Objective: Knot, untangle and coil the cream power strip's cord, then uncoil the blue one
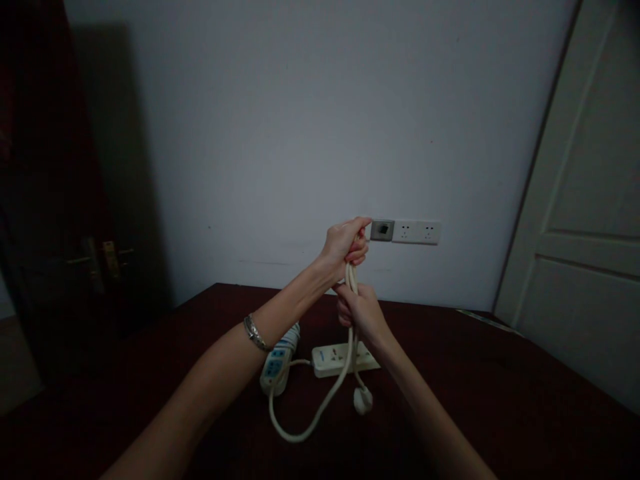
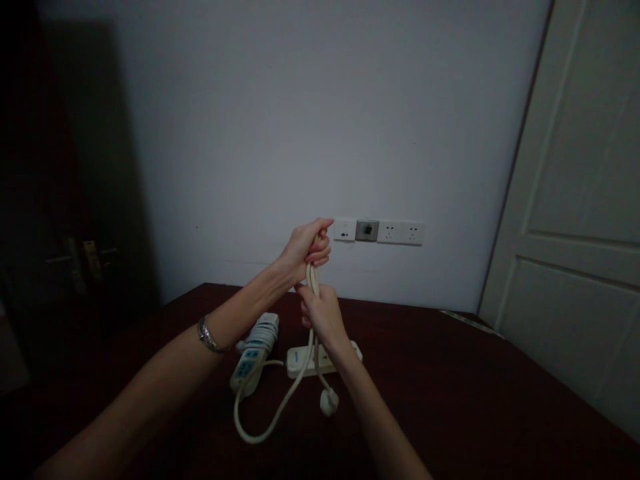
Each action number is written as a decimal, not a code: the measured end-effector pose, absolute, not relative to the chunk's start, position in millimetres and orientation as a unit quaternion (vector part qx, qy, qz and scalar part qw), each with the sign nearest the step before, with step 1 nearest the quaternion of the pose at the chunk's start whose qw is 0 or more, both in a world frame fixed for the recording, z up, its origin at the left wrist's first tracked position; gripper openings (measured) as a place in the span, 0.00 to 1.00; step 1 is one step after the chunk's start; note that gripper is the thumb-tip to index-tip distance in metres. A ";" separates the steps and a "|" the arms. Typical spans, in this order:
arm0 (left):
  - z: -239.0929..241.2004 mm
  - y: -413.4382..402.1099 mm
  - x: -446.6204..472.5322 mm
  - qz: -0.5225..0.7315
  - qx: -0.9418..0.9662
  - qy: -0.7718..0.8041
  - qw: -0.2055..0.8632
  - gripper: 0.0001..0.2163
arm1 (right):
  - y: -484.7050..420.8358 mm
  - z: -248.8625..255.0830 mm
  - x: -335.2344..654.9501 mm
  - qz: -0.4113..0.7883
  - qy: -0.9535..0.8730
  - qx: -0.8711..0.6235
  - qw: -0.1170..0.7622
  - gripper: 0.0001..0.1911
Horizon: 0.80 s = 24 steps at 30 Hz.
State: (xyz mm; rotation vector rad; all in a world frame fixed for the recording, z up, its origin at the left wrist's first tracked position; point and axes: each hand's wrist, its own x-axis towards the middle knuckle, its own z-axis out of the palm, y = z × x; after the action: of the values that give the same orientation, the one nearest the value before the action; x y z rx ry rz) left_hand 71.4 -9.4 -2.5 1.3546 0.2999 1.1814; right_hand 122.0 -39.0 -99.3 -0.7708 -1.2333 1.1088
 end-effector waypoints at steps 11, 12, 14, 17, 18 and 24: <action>-24.9 9.6 40.1 0.482 0.542 0.080 0.684 0.22 | -34.3 -92.6 136.3 0.418 -0.560 -0.314 0.643 0.22; -34.6 11.5 37.5 0.493 0.528 0.096 0.685 0.19 | -31.9 -92.8 139.1 0.409 -0.551 -0.307 0.659 0.22; -54.6 12.7 33.1 0.470 0.524 0.144 0.696 0.19 | -28.6 -93.3 142.8 0.402 -0.546 -0.294 0.674 0.22; -76.7 4.1 29.0 0.428 0.585 0.153 0.672 0.24 | -29.4 -93.7 142.2 0.389 -0.581 -0.308 0.645 0.21; -80.2 -1.5 28.4 0.431 0.617 0.151 0.641 0.23 | -31.1 -93.6 140.6 0.378 -0.605 -0.320 0.623 0.19; -75.0 -32.9 30.3 0.491 0.689 0.234 0.479 0.11 | -49.6 -89.0 134.0 0.313 -0.700 -0.323 0.554 0.07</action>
State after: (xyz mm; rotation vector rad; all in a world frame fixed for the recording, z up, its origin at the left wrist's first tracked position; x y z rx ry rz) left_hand 30.3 -32.9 -75.0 1.6814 0.5724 1.1990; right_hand 134.0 -49.6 -89.0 -0.7628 -1.6545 0.7404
